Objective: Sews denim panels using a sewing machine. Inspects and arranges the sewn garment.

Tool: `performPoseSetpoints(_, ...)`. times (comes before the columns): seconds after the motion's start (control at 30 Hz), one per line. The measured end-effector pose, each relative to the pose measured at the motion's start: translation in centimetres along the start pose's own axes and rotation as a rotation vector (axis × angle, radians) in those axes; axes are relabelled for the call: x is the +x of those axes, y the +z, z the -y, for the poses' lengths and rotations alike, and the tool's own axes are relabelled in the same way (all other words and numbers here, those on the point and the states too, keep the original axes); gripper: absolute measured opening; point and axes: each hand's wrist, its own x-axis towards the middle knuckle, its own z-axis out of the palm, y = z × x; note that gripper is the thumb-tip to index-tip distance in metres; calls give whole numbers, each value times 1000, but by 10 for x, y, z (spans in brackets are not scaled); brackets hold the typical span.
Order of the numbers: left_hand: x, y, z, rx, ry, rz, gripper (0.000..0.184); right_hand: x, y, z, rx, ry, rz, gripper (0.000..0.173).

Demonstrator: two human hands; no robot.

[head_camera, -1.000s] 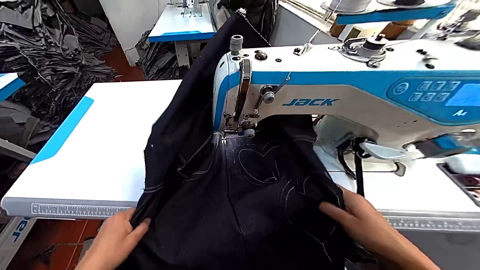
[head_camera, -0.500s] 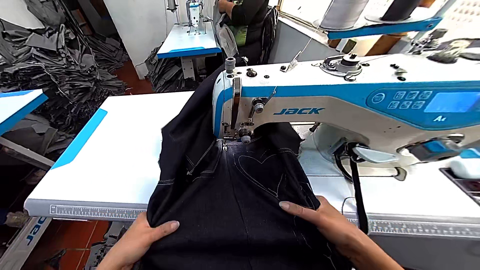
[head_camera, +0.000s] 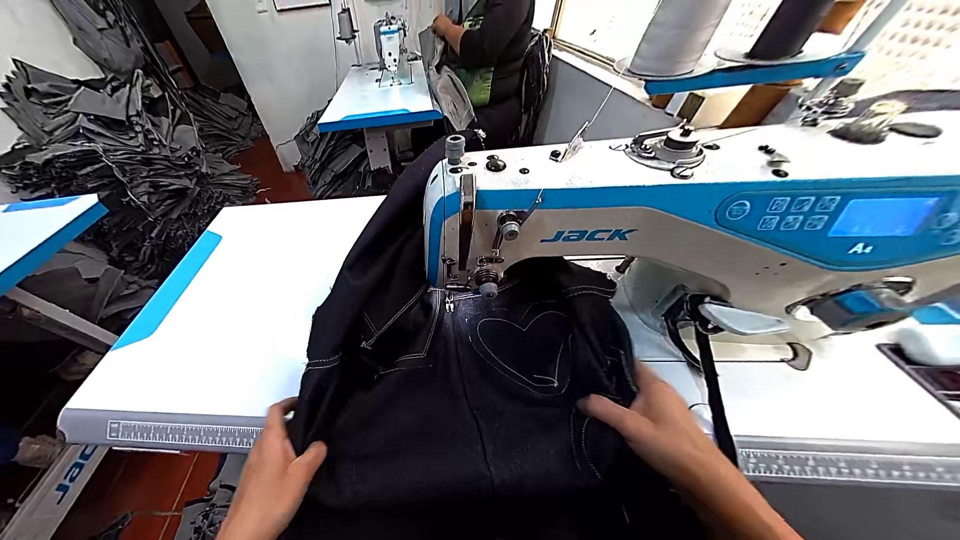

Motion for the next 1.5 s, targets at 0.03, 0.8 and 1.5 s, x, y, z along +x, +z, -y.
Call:
performPoseSetpoints(0.03, -5, -11, -1, 148, 117, -72, 85, -3, -13, -8, -189, -118, -82, 87)
performPoseSetpoints(0.8, 44, 128, -63, 459, 724, 227, 68, 39, 106, 21, -618, -538, 123, 53)
performPoseSetpoints(1.5, 173, 126, -90, 398, 785, 366, 93, 164, 134, 27, -566, -501, 71, 49)
